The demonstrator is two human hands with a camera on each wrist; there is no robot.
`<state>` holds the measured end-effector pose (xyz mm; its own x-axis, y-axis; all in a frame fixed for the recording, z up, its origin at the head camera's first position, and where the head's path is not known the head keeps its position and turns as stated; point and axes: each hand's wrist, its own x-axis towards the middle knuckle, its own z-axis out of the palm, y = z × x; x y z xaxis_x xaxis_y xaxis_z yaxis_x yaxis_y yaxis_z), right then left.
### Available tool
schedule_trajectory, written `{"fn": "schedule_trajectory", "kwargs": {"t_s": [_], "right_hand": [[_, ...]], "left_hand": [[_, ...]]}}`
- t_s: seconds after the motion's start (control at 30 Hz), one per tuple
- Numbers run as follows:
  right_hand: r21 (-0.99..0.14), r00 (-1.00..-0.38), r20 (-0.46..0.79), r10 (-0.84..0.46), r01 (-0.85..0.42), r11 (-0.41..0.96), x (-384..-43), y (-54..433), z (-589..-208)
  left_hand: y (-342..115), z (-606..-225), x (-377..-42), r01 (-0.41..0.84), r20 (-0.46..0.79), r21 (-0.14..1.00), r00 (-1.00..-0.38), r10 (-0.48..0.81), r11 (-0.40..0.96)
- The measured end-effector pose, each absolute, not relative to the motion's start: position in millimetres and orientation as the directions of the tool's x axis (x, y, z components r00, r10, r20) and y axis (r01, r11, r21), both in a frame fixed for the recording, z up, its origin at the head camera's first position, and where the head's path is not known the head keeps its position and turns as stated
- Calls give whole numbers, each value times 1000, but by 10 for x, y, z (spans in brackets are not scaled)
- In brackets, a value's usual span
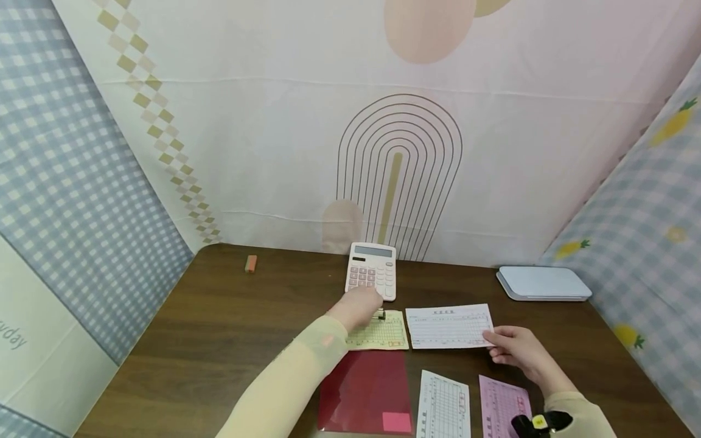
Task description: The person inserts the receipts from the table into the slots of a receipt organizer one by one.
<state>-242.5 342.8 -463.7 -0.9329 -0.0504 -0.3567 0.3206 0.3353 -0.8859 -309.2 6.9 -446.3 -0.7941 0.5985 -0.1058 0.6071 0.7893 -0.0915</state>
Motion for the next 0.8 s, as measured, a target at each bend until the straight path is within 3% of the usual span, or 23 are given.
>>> {"fn": "schedule_trajectory", "kwargs": {"t_s": [0.8], "right_hand": [[-902, -878, -415, -237, 363, 234, -2231, 2803, -4702]], "left_hand": [[68, -4426, -3093, 587, -141, -19, -803, 579, 809]]}}
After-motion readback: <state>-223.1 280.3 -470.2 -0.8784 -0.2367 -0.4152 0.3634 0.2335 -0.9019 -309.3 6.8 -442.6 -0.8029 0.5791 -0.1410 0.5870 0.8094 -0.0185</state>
